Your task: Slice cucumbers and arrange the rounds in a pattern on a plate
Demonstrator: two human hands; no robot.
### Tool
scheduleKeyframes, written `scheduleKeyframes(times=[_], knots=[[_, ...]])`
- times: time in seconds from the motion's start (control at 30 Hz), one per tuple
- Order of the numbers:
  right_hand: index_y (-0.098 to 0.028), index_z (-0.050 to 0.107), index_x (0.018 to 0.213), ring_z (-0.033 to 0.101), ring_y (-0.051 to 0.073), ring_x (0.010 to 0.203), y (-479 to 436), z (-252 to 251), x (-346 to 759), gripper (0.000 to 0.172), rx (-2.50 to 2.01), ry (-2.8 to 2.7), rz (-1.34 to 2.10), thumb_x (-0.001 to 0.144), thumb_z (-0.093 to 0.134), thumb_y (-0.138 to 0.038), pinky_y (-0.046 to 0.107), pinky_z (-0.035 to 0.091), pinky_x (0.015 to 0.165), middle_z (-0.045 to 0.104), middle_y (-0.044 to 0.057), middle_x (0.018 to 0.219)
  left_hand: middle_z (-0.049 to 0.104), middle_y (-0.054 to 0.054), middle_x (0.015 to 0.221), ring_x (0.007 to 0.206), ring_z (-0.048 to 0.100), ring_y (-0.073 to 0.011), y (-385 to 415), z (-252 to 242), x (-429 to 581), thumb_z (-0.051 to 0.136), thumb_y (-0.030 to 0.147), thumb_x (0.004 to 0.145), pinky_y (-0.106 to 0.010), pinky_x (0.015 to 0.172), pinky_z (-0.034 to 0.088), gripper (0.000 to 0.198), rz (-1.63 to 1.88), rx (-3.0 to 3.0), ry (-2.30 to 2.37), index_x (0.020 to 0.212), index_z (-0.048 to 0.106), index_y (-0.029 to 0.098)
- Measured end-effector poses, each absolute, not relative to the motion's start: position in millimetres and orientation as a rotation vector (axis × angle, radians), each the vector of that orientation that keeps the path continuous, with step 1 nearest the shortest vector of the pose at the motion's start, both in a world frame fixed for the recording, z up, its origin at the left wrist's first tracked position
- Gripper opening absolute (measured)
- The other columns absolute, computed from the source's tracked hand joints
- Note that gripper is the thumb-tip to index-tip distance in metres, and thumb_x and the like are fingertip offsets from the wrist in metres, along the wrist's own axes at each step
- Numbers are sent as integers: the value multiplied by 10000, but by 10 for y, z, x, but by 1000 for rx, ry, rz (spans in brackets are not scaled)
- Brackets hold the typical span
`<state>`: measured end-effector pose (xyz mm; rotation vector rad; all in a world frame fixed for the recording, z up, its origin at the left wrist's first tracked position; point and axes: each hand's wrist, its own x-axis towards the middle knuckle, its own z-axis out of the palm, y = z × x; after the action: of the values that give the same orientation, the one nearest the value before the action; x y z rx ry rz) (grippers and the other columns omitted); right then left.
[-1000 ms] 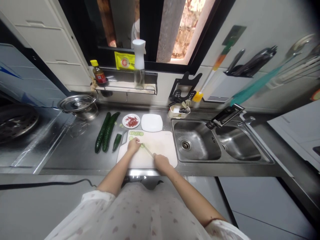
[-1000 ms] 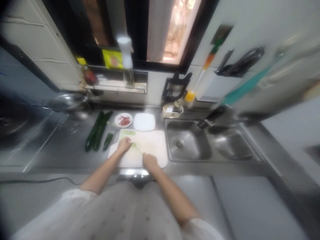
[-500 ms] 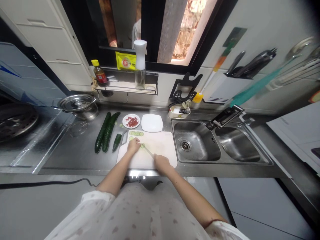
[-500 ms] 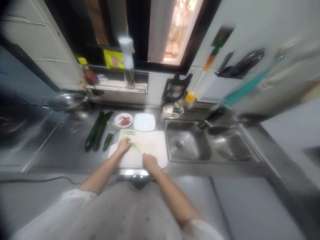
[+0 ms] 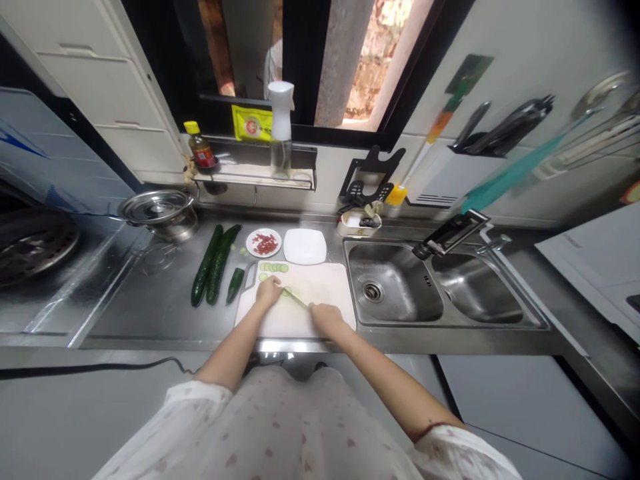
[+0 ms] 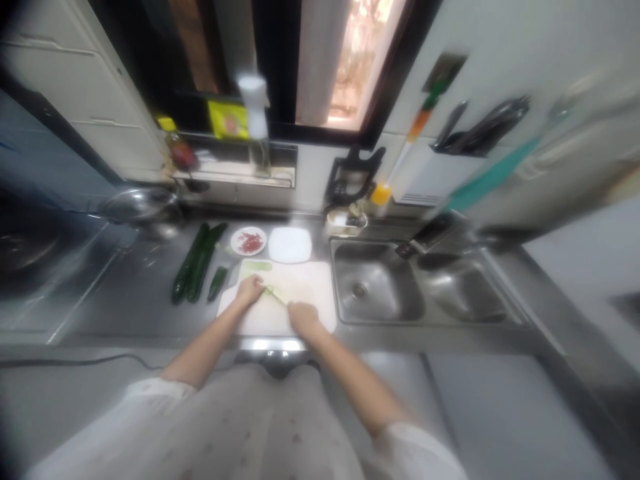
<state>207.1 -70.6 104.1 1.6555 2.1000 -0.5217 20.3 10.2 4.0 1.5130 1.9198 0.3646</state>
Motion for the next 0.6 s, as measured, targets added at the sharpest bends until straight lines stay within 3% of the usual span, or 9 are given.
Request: scheduleKeyframes(times=[0.6], knots=[[-143, 599, 1117, 659, 251, 979, -770, 1001, 2245, 319, 1622, 2121, -555, 901, 371, -90, 345, 485, 764, 685, 168, 999, 679, -23, 819, 782, 628, -159, 90, 54, 201, 638, 198, 753, -228, 717, 422, 189, 360, 1547, 1907, 941, 643, 199]])
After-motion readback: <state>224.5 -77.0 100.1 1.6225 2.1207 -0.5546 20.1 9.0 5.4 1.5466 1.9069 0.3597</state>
